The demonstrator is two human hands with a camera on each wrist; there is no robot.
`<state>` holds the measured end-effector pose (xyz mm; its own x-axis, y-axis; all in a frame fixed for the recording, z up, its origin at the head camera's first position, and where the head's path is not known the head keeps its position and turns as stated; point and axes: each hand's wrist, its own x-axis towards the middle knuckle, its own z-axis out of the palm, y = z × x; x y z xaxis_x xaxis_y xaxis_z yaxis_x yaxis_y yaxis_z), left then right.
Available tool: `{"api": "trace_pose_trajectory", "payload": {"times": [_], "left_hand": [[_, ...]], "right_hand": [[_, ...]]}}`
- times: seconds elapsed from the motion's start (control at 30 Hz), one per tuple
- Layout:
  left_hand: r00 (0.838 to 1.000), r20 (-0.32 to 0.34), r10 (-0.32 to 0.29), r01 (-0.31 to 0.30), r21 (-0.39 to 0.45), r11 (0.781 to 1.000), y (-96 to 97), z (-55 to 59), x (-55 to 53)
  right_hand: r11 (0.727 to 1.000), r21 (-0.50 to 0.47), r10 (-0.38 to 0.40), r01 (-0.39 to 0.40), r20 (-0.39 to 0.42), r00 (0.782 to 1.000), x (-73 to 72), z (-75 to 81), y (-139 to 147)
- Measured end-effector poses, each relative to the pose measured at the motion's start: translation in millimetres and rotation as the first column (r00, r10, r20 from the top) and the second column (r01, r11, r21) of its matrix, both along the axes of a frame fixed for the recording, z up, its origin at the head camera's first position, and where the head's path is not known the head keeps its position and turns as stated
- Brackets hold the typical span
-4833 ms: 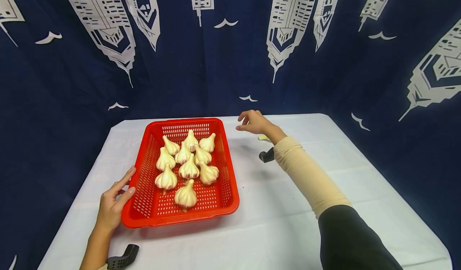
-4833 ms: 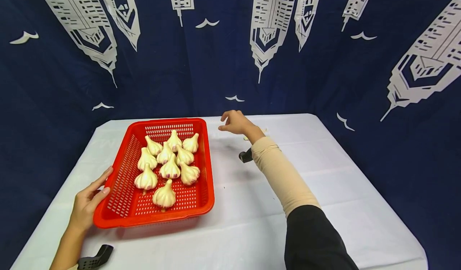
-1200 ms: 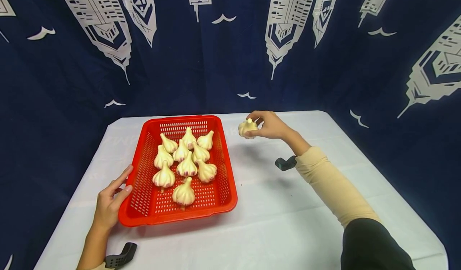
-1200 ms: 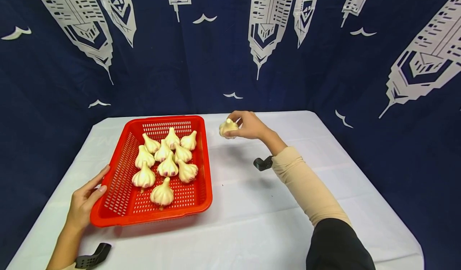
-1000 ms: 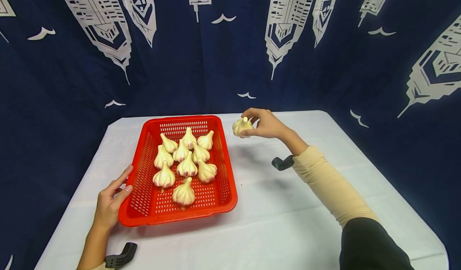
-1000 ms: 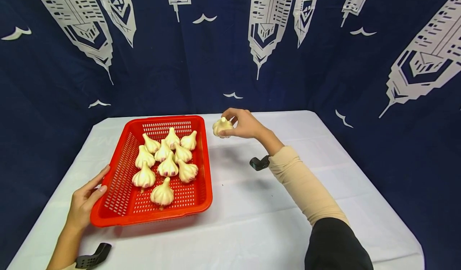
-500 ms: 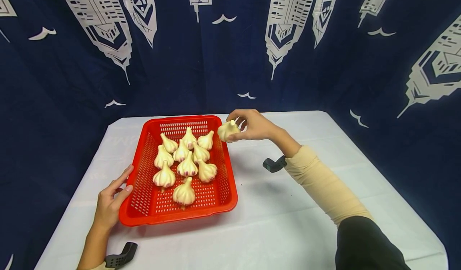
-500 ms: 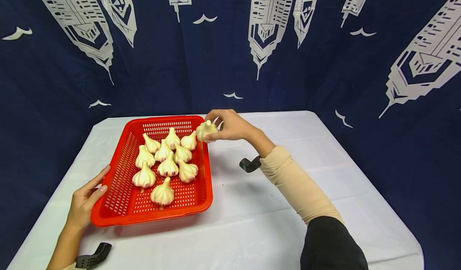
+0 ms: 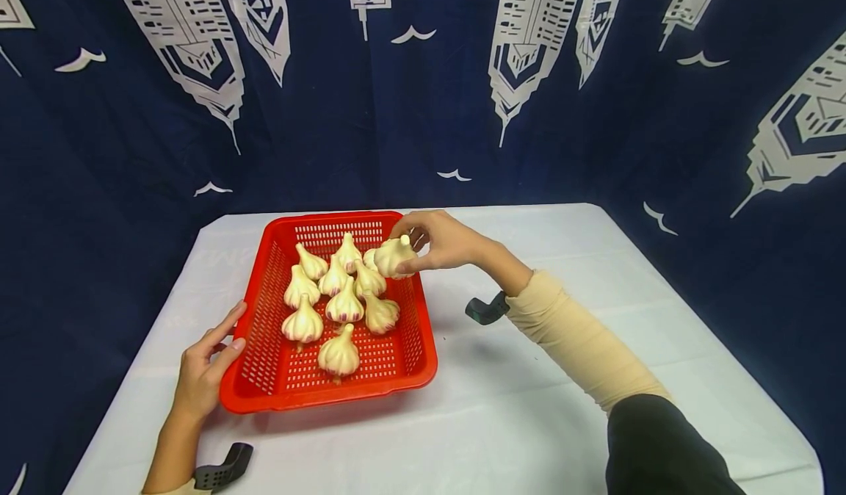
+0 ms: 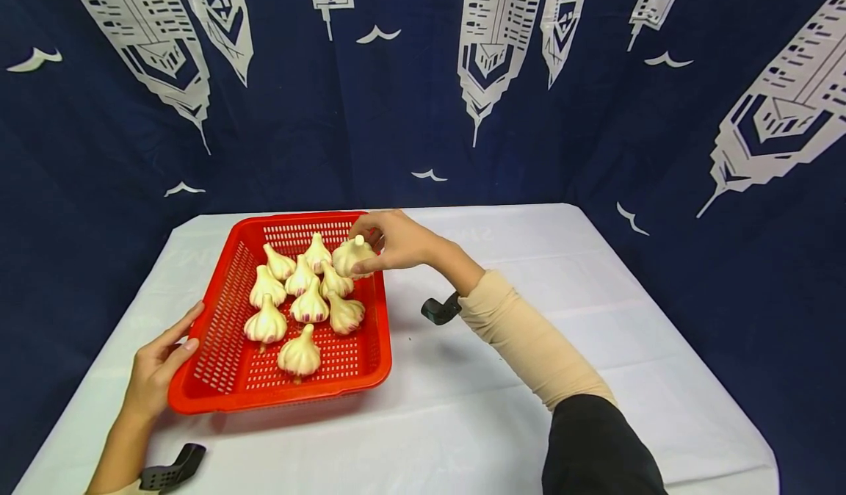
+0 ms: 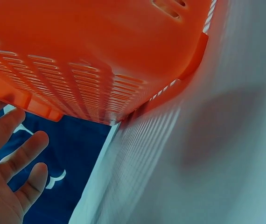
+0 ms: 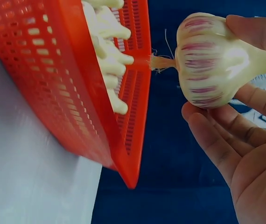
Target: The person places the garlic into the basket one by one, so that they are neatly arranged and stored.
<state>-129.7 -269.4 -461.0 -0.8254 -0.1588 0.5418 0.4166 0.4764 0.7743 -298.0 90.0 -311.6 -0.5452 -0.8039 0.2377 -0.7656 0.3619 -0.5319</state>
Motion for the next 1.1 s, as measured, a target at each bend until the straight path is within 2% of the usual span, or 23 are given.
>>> {"api": "trace_pose_trajectory", "payload": {"times": [0.27,0.43,0.67,0.8,1.1], "left_hand": [[1.0,0.001,0.0,0.0,-0.002,1.0,-0.2,-0.1,0.1],[1.0,-0.004,-0.001,0.001,-0.007,1.0,-0.2,0.7,0.1],[1.0,-0.008,0.002,-0.002,-0.009,1.0,-1.1,0.7,-0.4],[1.0,-0.002,-0.003,0.003,-0.012,1.0,-1.3,0.6,-0.6],[1.0,-0.013,-0.002,0.002,-0.03,1.0,-2.1,2.6,0.1]], "right_hand": [[0.987,0.139,0.075,-0.083,0.063,0.995,8.9,-8.2,-20.6],[0.967,0.222,0.102,-0.124,0.109,0.989,12.1,-13.7,-31.0],[0.936,0.302,0.148,-0.18,0.126,0.981,19.1,-15.4,-45.3],[0.911,0.357,0.164,-0.208,0.151,0.975,22.6,-19.2,-51.9],[0.833,0.489,0.203,-0.26,0.168,0.965,26.9,-35.8,-65.6]]}}
